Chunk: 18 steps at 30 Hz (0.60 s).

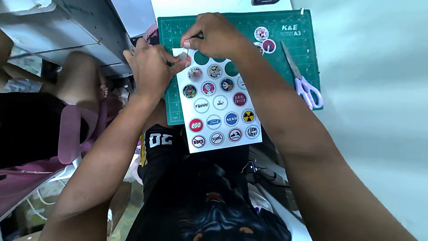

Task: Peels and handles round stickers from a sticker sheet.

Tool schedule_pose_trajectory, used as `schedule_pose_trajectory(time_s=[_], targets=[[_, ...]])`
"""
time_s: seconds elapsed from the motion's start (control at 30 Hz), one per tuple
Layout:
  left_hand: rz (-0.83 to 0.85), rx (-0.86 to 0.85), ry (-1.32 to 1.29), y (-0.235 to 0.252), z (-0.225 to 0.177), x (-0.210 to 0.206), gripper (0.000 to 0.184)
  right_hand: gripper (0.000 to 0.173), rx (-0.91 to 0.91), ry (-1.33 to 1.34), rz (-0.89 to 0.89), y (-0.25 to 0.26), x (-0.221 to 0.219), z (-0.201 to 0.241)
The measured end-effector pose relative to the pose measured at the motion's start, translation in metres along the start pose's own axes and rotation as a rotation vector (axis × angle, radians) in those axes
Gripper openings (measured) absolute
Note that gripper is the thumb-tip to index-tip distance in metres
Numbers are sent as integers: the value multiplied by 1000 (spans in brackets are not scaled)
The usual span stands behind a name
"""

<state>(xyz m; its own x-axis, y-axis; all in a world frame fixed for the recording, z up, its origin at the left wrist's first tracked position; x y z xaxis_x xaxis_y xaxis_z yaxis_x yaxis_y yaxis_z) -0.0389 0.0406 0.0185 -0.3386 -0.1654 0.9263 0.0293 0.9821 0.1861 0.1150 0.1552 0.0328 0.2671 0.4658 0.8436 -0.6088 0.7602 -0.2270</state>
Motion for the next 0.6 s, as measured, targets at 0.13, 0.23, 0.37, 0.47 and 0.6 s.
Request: schedule_pose_trajectory(time_s=[0.13,0.23,0.37,0.47,0.6], targets=[[1,41,-14,-3,0,-3,48,26,-44,16,-63,-8,-5,-3],[-15,45,-33,-6,1,-7,49,25,-122,44,-103,-20,-8,-3],[-10,59,-25,-5,2,-8,53,26,-240,57,-172,-40,-12,-4],[-10,32,-9,-5,2,-9,55,25,-302,84,-268,-57,-22,-2],[30,38,-21,-5,-1,-8,54,23,-369,155,-360,-73,-32,5]])
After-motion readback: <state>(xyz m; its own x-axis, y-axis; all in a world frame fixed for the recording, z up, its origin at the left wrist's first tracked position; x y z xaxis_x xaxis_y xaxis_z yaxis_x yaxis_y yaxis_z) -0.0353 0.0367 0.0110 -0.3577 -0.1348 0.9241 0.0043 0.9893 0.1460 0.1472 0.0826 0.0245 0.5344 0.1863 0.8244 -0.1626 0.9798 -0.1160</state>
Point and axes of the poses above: each hand's wrist, its own y-axis towards the middle knuckle, its own x-axis out of the back of the hand, z = x × y, the point moved 4 cm from there along y, towards the middle knuckle, and after that the axes turned 10 degrees about -x, right-handed, at the moved point
